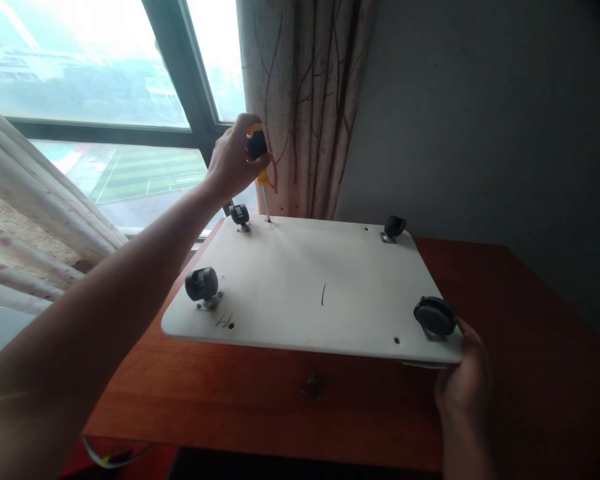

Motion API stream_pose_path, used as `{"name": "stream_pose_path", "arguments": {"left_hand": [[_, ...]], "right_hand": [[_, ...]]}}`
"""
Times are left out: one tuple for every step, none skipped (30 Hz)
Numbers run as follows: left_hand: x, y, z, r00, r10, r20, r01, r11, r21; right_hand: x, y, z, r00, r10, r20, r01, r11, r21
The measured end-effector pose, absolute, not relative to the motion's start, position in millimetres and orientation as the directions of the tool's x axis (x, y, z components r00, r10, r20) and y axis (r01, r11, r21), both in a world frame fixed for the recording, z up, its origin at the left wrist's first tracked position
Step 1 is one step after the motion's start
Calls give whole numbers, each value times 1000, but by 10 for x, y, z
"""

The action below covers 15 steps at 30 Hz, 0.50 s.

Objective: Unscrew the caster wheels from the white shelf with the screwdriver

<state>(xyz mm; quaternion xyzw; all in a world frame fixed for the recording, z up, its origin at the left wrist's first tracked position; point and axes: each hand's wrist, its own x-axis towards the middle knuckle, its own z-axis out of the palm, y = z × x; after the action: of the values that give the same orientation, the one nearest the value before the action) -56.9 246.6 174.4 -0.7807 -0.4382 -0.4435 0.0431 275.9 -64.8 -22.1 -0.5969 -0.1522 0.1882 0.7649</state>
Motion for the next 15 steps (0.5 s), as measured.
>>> {"name": "stream_pose_path", "arguments": {"left_hand": [[-568,2457,1738,227,643,731,712,-622,325],[-571,2453,1730,241,642,728,690,-641,337],[-577,2455,1721,260,642,722,657,-665,354],[-586,2465,1712,278,639,717,618,-691,376],[-599,2482,1705,292,634,716,575,-715,398],[-613,2505,1700,298,627,720,537,-733,417],[-629,2531,1697,292,623,726,510,-744,432],[-644,2557,1698,276,621,733,502,-744,441],[-656,2577,1700,251,623,741,516,-734,442],[-665,2588,1705,222,625,748,552,-713,432],[-669,2587,1711,194,624,757,602,-685,410],[-669,2574,1718,173,621,764,654,-653,383],[-665,2551,1723,161,617,770,697,-623,354],[-660,2521,1726,160,615,772,727,-603,329],[-654,2491,1725,166,616,770,743,-592,312]], "right_hand": [[2759,-650,-220,883,469,9,-102,211,-972],[2758,-652,-217,883,469,12,-96,205,-974],[2757,-654,-213,882,471,13,-93,202,-975],[2754,-656,-208,881,473,14,-93,203,-975],[2752,-657,-204,880,474,15,-95,206,-974],[2750,-658,-200,880,474,16,-96,210,-973],[2748,-659,-199,880,475,19,-94,211,-973],[2748,-659,-199,878,478,24,-88,211,-974],[2749,-660,-202,875,482,33,-78,208,-975],[2751,-659,-206,873,487,42,-68,207,-976],[2752,-659,-209,871,489,49,-61,206,-977],[2754,-657,-211,871,488,53,-57,208,-976],[2754,-656,-210,872,486,55,-56,210,-976],[2752,-654,-206,873,484,54,-57,212,-975],[2750,-652,-200,875,482,50,-62,213,-975]]}}
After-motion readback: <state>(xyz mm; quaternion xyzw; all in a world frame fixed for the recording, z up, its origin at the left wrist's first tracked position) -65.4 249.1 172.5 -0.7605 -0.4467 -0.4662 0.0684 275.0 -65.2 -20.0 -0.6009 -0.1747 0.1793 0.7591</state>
